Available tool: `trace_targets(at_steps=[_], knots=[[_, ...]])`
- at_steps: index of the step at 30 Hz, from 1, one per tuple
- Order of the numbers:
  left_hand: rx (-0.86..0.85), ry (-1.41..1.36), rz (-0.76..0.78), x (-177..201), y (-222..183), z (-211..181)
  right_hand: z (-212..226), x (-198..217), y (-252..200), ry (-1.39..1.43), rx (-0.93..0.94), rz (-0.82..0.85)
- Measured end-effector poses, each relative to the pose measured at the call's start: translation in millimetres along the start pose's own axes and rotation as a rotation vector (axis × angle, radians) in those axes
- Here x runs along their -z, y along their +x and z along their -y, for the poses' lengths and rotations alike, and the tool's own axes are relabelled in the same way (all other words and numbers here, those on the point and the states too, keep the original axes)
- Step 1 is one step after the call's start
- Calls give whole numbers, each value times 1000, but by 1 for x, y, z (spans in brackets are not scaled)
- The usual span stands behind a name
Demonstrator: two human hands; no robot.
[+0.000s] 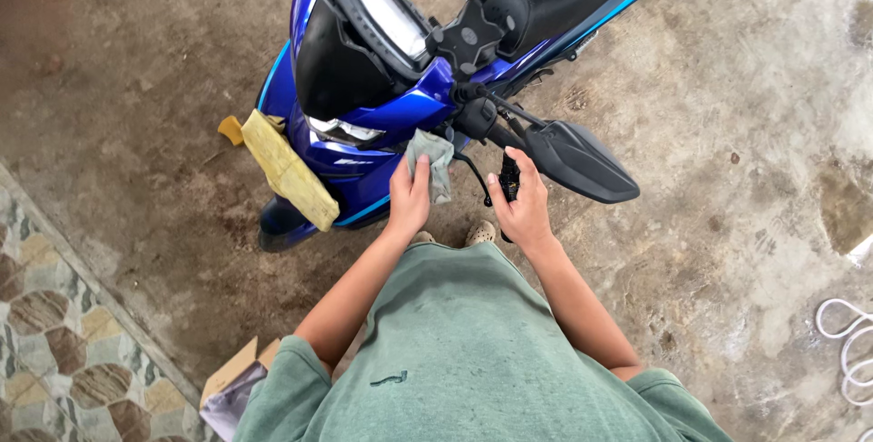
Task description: The person cleans the front section of a blue motorcycle using a spray bottle and a cloth. They spray the cleaning solution onto the front fairing, headlight, and handlebars, then wipe the surfaces with the cloth. The person also cleans the left side mirror and the handlebar controls.
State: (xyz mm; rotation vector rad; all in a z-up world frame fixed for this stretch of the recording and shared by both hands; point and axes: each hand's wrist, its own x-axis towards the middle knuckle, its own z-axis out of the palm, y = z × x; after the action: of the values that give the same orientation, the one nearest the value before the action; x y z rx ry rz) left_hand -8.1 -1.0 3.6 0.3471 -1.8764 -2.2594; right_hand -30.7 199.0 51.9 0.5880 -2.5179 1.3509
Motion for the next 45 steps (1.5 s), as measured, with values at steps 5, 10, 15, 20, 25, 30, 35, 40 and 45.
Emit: trace_targets(at_steps=[5, 10, 15, 20, 25, 30, 35, 40, 45], knots=[[77, -164, -15, -12, -1, 10, 3, -8, 2, 16, -8, 11], [158, -194, 48, -14, -7, 8, 0, -13, 5, -24, 35, -49], [240, -155, 50, -14, -8, 6, -9, -17, 5, -141, 37, -141], [337, -66, 32, -12, -15, 22, -16, -20, 0, -177, 30, -142], [301, -91, -46, -11, -18, 28, -19, -20, -8, -137, -11, -119], [268, -76, -73, -12, -16, 14, -22, -21, -5, -181, 77, -165], [131, 34, -112, -22, -5, -14, -20, -20, 2, -207, 91, -165], [-704, 492, -53, -31, 9, -47, -16, -19, -3, -165, 114, -158], [-1159, 799, 114, -38, 48, -40, -22, -17, -12, -168, 98, -159]])
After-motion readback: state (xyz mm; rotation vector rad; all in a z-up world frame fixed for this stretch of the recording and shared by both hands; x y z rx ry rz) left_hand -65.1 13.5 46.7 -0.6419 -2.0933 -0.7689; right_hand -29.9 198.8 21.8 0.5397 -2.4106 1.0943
